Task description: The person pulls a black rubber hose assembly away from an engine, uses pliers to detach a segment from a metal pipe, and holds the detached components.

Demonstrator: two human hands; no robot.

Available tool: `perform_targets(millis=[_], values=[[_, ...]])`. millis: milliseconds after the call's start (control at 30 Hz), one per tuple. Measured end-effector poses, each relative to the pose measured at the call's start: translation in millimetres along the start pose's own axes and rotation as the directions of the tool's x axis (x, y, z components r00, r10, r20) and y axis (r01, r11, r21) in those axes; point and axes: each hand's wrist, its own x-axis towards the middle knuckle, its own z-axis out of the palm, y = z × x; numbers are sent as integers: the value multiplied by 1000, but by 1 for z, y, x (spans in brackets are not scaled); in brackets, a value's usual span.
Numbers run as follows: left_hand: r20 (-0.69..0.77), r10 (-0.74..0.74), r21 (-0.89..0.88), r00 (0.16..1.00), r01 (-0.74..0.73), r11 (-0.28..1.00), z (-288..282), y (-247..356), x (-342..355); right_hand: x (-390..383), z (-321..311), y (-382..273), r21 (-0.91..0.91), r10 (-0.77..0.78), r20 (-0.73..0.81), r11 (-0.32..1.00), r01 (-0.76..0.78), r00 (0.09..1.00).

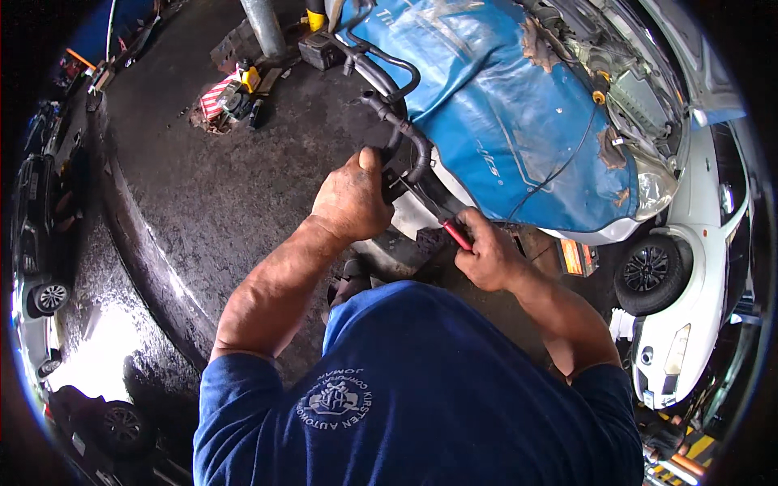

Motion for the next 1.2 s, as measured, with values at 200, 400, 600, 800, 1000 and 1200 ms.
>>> perform_targets(millis=[200, 400, 600, 800, 1000, 1200], values=[[49, 55, -192, 997, -45, 980, -11, -12, -4, 4, 4, 3, 74, -204, -13, 976, 204, 979], [172, 188, -385, 967, -109, 916, -21, -13, 2, 15, 2, 19, 66, -231, 50, 972, 228, 972], [130, 67, -231, 989, -35, 972, -11, -17, -1, 6, -18, 2, 22, -100, 151, 995, 98, 983], [37, -3, -43, 999, 4, 999, -15, -6, -6, 3, -17, 2, 319, 18, 193, 944, -80, 981], [-53, 26, 144, 998, -18, 989, -6, 0, -2, 22, -2, 16, -35, 22, 48, 999, -20, 999], [-64, 43, 113, 997, -35, 993, -11, -2, -3, 31, -9, -14, -278, 244, 128, 939, -201, 961]])
